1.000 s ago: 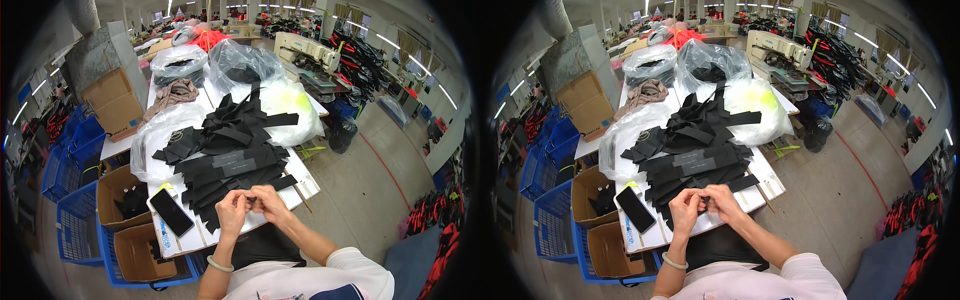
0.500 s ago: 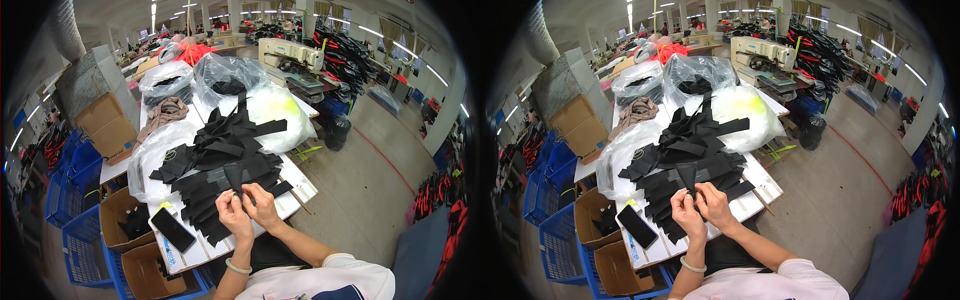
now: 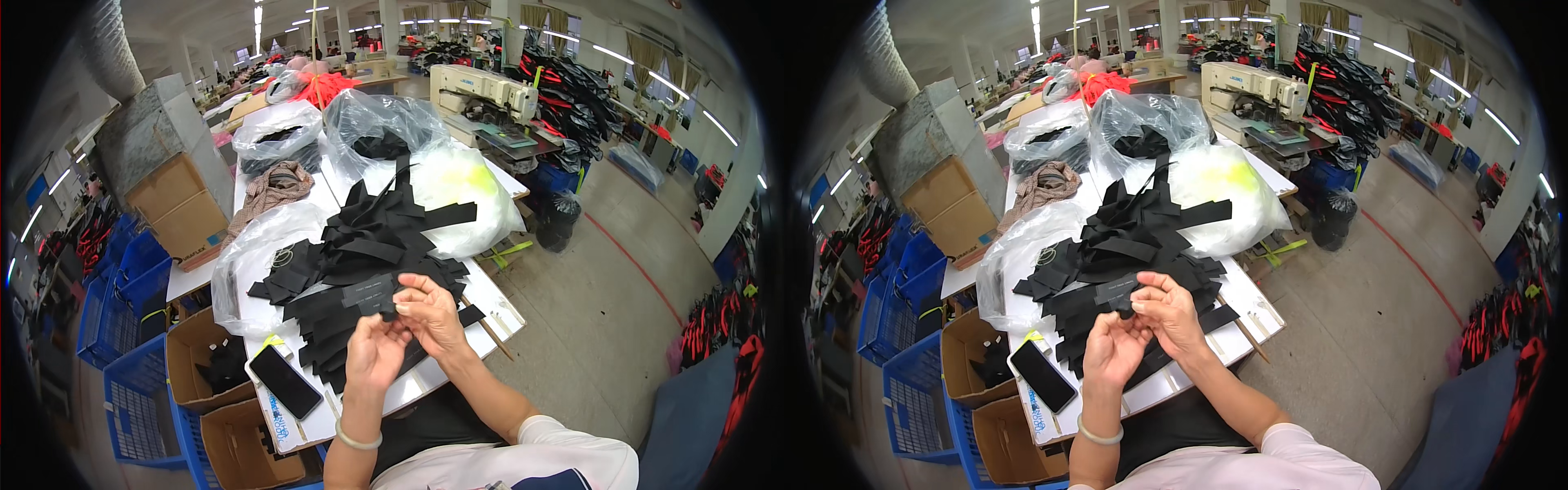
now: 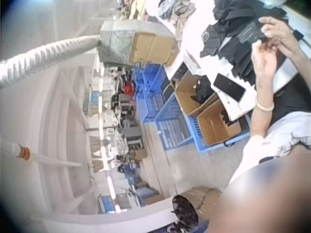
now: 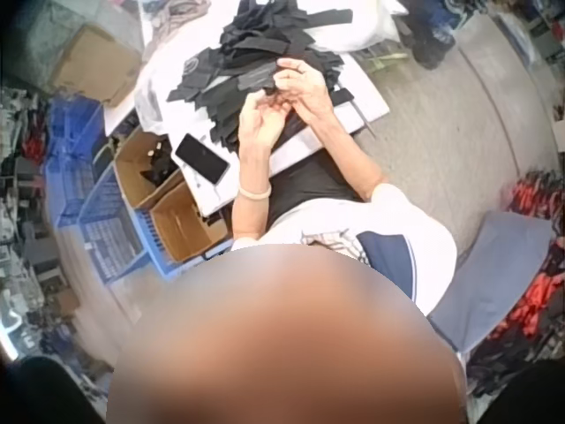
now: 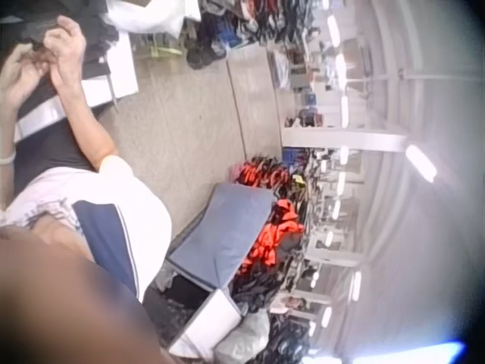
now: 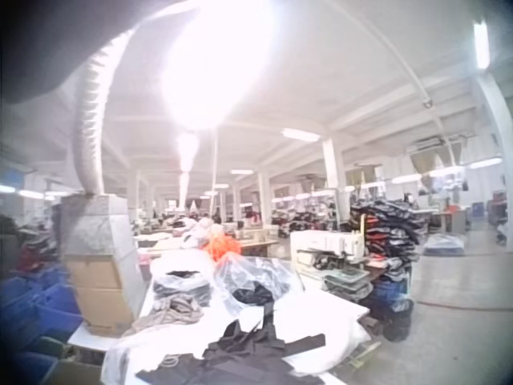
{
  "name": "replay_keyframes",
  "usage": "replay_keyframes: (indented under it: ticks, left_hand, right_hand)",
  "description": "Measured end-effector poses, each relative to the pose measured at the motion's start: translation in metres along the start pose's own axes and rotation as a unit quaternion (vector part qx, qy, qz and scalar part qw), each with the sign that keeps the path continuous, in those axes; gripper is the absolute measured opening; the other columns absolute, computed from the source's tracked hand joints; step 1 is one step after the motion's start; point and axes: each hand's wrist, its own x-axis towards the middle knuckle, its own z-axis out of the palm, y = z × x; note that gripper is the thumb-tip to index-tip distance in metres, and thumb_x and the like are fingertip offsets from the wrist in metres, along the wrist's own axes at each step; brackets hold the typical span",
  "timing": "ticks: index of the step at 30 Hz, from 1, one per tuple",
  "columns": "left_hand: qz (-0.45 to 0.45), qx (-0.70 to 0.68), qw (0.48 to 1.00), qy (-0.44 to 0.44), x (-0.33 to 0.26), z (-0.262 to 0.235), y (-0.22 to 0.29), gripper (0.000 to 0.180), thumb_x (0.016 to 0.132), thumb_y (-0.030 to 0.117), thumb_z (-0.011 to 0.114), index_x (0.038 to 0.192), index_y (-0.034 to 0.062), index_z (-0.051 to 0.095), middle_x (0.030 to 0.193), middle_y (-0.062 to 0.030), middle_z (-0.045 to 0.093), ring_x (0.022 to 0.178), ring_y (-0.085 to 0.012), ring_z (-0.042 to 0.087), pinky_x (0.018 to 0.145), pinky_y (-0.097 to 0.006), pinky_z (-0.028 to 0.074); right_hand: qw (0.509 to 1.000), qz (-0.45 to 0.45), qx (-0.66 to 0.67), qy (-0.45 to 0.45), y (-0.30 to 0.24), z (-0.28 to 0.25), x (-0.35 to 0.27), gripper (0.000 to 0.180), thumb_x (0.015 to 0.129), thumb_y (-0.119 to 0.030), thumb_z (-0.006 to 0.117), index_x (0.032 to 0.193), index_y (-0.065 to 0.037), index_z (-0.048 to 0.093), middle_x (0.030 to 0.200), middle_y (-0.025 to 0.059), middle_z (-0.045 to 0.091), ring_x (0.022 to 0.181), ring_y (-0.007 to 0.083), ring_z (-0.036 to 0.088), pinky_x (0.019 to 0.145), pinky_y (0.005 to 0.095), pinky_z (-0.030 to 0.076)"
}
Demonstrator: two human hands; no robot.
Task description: Turning black fabric straps inside out using a wooden stick as a guide.
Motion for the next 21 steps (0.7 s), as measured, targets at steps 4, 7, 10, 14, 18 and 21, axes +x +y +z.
replay_keyframes:
  ticks: [4,7,10,14,18,21]
  left_hand:
    - [0.004,0.008,1.000,0.010,-0.016,0.002,-0.006,0.012,0.086,0.011,0.055,0.094,0.0038,0.060,0.089,-0.0035,0.060,0.082,-0.0145,0.052,0.077,-0.030,0.042]
    - [0.122,0.132,0.984,-0.010,-0.018,0.004,-0.015,0.010,0.090,0.013,0.057,0.090,0.0043,0.060,0.085,-0.0023,0.059,0.076,-0.0123,0.052,0.071,-0.028,0.043]
    - [0.226,0.214,0.950,0.021,-0.017,-0.002,-0.020,0.012,0.091,0.012,0.059,0.083,0.0041,0.056,0.070,-0.0006,0.053,0.057,-0.0074,0.047,0.051,-0.020,0.037]
    - [0.228,0.152,0.961,0.019,-0.015,0.003,-0.026,0.016,0.087,0.013,0.066,0.077,0.0033,0.057,0.061,0.0015,0.050,0.051,-0.0049,0.041,0.048,-0.020,0.033]
    - [0.229,0.189,0.954,0.037,-0.016,-0.001,-0.026,0.016,0.086,0.011,0.066,0.076,0.0032,0.056,0.060,0.0018,0.049,0.050,-0.0045,0.040,0.047,-0.019,0.032]
    - [0.262,0.186,0.946,0.039,-0.019,0.002,-0.024,0.015,0.085,0.009,0.066,0.076,0.0034,0.056,0.059,0.0022,0.048,0.050,-0.0039,0.039,0.046,-0.018,0.030]
  right_hand:
    - [0.993,0.063,0.103,-0.004,0.004,-0.009,-0.005,0.036,0.077,0.009,0.060,0.110,0.000,0.049,0.091,0.0126,0.065,0.073,0.0164,0.065,0.058,0.0227,0.051]
    - [0.993,0.062,0.100,-0.026,-0.003,-0.006,-0.005,0.029,0.078,0.006,0.060,0.104,-0.003,0.051,0.088,0.0092,0.065,0.069,0.0123,0.062,0.053,0.0211,0.047]
    - [0.978,0.013,-0.207,-0.018,-0.006,-0.002,-0.016,0.021,0.080,0.002,0.058,0.101,-0.002,0.055,0.089,0.0027,0.060,0.065,0.0055,0.053,0.051,0.0194,0.041]
    - [0.988,-0.014,-0.156,0.000,-0.005,0.005,-0.020,0.035,0.080,0.001,0.061,0.115,0.003,0.059,0.088,0.0025,0.060,0.064,0.0059,0.053,0.052,0.0183,0.041]
    - [0.973,0.011,-0.230,-0.024,-0.013,0.002,-0.024,0.032,0.076,0.001,0.068,0.106,0.005,0.062,0.075,0.0011,0.060,0.059,0.0050,0.051,0.050,0.0173,0.039]
    - [0.978,0.024,-0.203,-0.052,-0.011,-0.002,-0.028,0.028,0.075,0.002,0.068,0.102,0.005,0.063,0.073,-0.0004,0.059,0.057,0.0038,0.049,0.048,0.0163,0.037]
